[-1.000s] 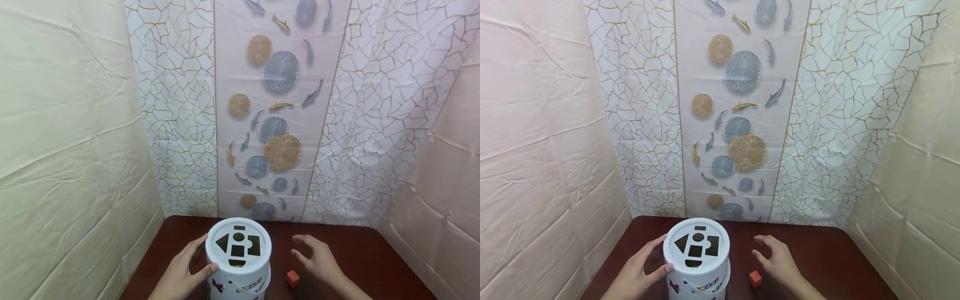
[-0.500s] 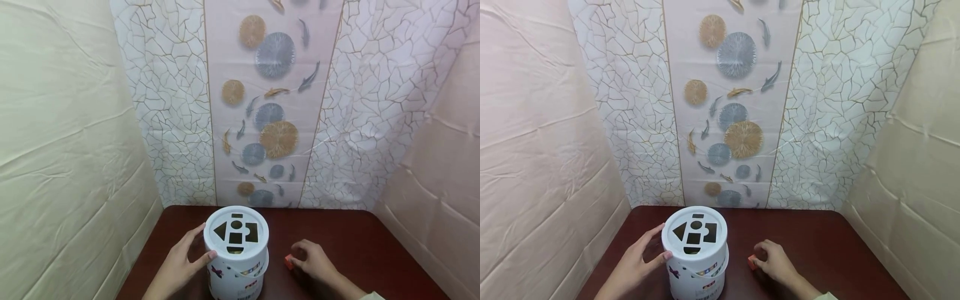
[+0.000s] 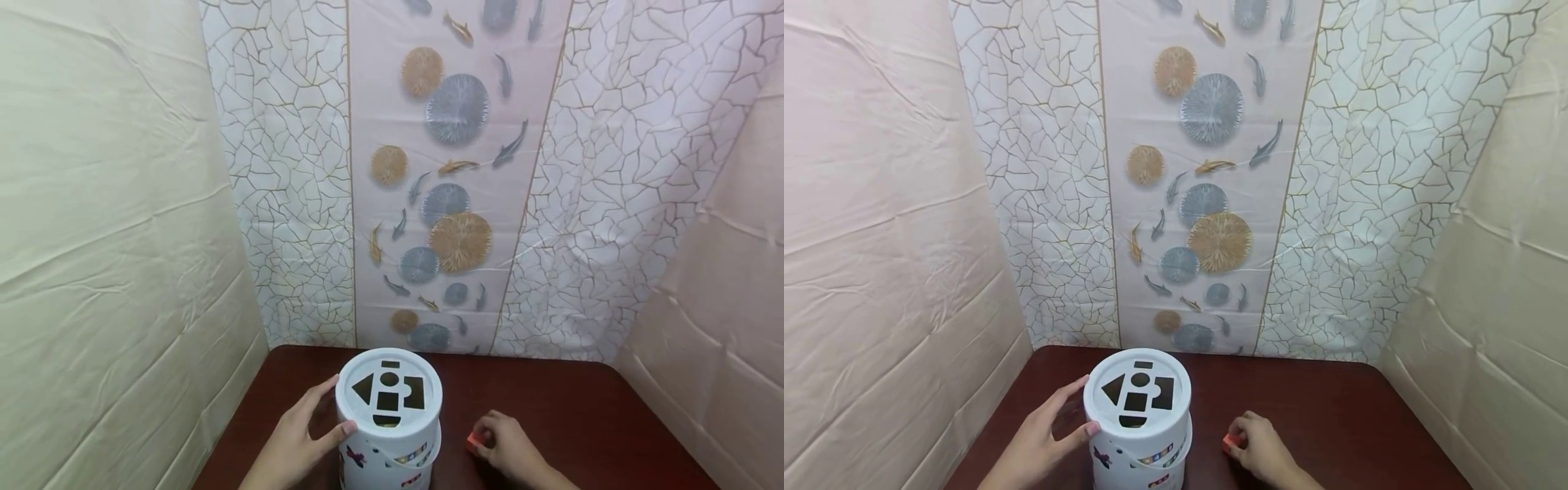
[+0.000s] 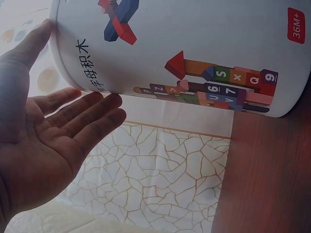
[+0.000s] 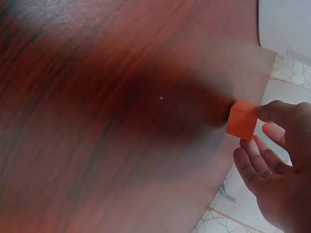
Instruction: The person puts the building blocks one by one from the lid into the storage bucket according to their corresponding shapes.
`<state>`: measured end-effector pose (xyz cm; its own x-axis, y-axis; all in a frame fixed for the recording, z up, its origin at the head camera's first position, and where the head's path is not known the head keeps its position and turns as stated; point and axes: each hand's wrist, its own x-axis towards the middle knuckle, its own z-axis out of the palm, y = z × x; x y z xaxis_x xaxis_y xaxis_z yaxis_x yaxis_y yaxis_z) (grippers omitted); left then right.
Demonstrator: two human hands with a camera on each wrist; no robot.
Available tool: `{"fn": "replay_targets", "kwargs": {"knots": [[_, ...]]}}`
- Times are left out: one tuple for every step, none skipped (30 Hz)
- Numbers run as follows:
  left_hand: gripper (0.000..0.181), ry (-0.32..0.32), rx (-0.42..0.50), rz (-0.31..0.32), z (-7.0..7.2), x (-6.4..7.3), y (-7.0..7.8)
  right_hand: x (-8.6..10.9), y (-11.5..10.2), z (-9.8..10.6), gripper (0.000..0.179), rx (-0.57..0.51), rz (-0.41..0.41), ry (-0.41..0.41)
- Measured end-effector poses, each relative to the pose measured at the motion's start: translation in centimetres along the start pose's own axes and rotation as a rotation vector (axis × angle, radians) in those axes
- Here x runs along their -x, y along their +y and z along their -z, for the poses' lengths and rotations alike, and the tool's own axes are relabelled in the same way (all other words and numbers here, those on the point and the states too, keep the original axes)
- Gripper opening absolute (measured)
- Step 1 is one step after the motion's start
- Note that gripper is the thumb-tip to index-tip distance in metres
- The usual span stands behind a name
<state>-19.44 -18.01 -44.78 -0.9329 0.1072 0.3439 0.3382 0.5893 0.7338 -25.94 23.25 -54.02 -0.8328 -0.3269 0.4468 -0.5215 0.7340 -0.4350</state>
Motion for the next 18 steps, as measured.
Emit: {"fn": "replay_targets", "kwargs": {"knots": [[0.085, -0.001, -0.002, 0.004, 0.0, 0.0, 0.0, 0.0, -0.1, 0.2, 0.019, 0.002, 0.006, 0.010], [0.086, -0.003, -0.003, 0.010, 0.0, 0.0, 0.0, 0.0, -0.2, 0.4, 0.021, 0.000, 0.015, 0.023], [0.086, -0.003, -0.004, 0.014, 0.0, 0.0, 0.0, -0.1, -0.4, 0.6, 0.022, 0.000, 0.026, 0.037], [0.086, -0.003, -0.003, 0.014, 0.0, 0.0, 0.0, -0.2, -0.6, 0.9, 0.024, -0.012, 0.035, 0.051], [0.086, -0.005, -0.003, 0.019, 0.0, 0.0, 0.0, -0.3, -0.8, 1.3, 0.026, -0.029, 0.044, 0.062], [0.086, -0.008, -0.001, 0.025, 0.0, 0.1, 0.0, -0.4, -1.1, 1.7, 0.029, -0.043, 0.051, 0.069], [0.086, -0.010, 0.001, 0.022, 0.0, 0.1, -0.1, -0.5, -1.4, 2.1, 0.031, -0.062, 0.057, 0.079], [0.085, -0.013, 0.006, 0.020, 0.0, 0.1, -0.1, -0.6, -1.7, 2.6, 0.034, -0.080, 0.062, 0.090], [0.085, -0.016, 0.006, 0.019, -0.1, 0.0, -0.1, -0.7, -2.1, 3.1, 0.036, -0.097, 0.063, 0.100], [0.085, -0.020, 0.004, 0.021, -0.1, 0.0, -0.1, -0.8, -2.4, 3.6, 0.039, -0.116, 0.061, 0.107], [0.085, -0.023, 0.001, 0.024, 0.0, 0.0, -0.2, -0.9, -2.8, 4.1, 0.041, -0.128, 0.059, 0.115], [0.085, -0.027, -0.001, 0.026, 0.0, 0.0, -0.2, -1.1, -3.2, 4.7, 0.043, -0.137, 0.058, 0.123], [0.086, -0.028, -0.003, 0.028, 0.0, 0.0, -0.2, -1.3, -3.7, 5.2, 0.044, -0.149, 0.058, 0.133], [0.086, -0.031, -0.007, 0.034, 0.0, 0.0, -0.2, -1.6, -4.1, 5.7, 0.046, -0.155, 0.060, 0.142], [0.086, -0.032, -0.012, 0.038, 0.0, 0.0, -0.2, -1.9, -4.5, 6.2, 0.047, -0.162, 0.063, 0.148], [0.087, -0.032, -0.013, 0.039, 0.0, 0.0, -0.2, -2.2, -5.0, 6.7, 0.047, -0.173, 0.065, 0.151], [0.087, -0.033, -0.010, 0.038, 0.0, 0.0, -0.2, -2.5, -5.5, 7.2, 0.047, -0.182, 0.070, 0.154], [0.087, -0.034, -0.009, 0.041, 0.0, -0.1, -0.2, -2.8, -6.0, 7.7, 0.046, -0.195, 0.074, 0.157]]}}
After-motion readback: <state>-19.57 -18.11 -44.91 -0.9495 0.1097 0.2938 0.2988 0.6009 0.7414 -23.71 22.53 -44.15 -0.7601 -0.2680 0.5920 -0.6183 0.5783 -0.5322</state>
